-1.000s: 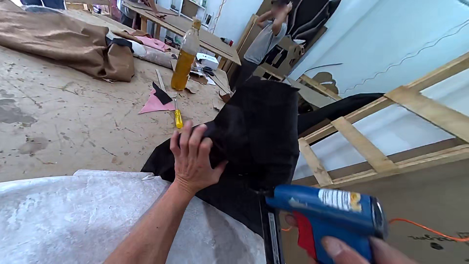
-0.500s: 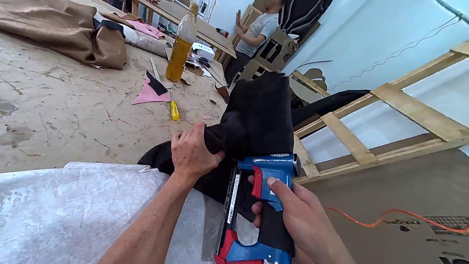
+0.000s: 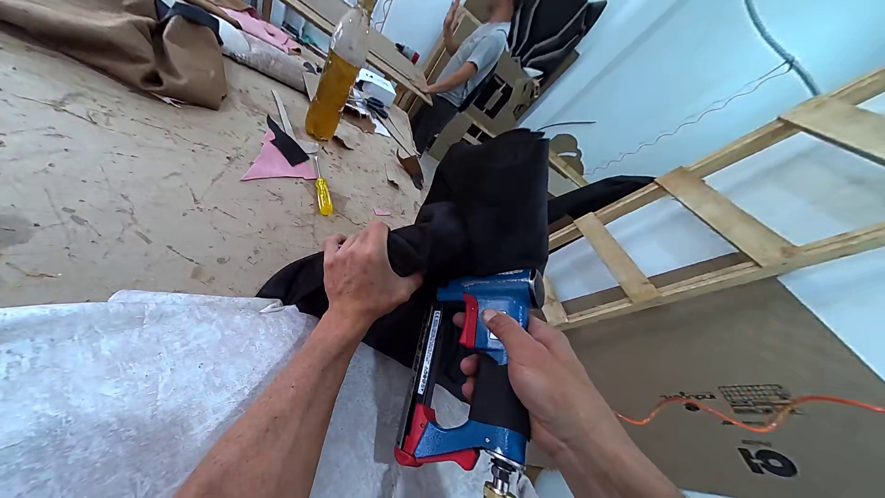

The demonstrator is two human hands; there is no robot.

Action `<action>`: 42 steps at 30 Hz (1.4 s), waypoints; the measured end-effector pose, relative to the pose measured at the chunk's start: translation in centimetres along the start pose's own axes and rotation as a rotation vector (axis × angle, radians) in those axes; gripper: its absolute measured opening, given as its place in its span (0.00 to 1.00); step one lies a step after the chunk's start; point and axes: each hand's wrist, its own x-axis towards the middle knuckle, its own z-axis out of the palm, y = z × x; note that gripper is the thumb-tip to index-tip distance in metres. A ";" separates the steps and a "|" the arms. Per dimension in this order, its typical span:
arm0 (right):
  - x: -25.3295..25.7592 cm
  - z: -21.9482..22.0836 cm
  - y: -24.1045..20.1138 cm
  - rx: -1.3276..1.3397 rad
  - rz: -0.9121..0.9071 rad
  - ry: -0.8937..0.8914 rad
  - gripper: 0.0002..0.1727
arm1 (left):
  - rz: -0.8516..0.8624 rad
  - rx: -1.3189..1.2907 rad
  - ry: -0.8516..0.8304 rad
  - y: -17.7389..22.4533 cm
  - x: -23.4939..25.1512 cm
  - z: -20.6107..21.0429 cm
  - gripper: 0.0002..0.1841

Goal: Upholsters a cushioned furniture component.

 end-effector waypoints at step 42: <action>0.1 0.1 2.1 0.157 -0.073 -0.066 0.17 | 0.117 -0.058 0.003 -1.2 0.4 -0.4 0.35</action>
